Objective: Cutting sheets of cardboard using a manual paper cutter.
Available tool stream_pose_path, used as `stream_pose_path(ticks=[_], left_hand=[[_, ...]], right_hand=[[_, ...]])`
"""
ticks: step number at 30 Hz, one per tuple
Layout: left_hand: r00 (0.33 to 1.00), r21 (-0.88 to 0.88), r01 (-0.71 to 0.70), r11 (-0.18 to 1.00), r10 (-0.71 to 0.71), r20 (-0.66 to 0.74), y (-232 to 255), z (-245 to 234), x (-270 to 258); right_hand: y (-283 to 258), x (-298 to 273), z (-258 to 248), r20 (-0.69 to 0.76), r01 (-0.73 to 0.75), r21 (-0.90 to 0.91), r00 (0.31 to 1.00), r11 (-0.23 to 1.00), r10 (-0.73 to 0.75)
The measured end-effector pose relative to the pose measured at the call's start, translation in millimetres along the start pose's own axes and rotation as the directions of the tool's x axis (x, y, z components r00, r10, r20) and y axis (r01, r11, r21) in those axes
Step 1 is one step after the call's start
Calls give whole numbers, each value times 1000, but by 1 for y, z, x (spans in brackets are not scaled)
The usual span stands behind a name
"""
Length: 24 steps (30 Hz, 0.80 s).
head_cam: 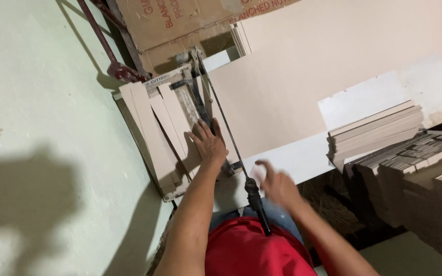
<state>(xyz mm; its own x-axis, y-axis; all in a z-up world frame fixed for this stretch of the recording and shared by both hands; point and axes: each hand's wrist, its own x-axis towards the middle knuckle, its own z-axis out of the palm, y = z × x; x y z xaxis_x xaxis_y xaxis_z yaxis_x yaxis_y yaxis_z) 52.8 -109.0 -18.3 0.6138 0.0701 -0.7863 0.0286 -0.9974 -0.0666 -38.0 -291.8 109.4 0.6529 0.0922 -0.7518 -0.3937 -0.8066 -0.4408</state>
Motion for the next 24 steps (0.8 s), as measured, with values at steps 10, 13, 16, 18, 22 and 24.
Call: stream_pose_path(ticks=[10,13,16,18,22,24], left_hand=[[998,-61,-27,998,23,-62,1,-3,-12],[996,-63,-52,997,47,-71,1,-1,-17],[997,-60,-49,997,45,-65,0,-6,-16],[998,-60,-45,997,42,-42,0,-5,-13],[998,-55,-42,998,40,-38,5,4,-19],[997,-81,-34,996,29,-73,-1,-1,-12]], right_hand=[[66,17,125,-56,37,-223,997,974,-51],[84,22,140,-66,22,-234,997,972,-38],[93,30,147,-54,18,-245,998,969,-33],[99,37,152,-48,19,-245,998,969,-31],[112,25,160,-112,49,-260,990,964,-80],[90,21,144,-137,119,-245,978,962,-155]])
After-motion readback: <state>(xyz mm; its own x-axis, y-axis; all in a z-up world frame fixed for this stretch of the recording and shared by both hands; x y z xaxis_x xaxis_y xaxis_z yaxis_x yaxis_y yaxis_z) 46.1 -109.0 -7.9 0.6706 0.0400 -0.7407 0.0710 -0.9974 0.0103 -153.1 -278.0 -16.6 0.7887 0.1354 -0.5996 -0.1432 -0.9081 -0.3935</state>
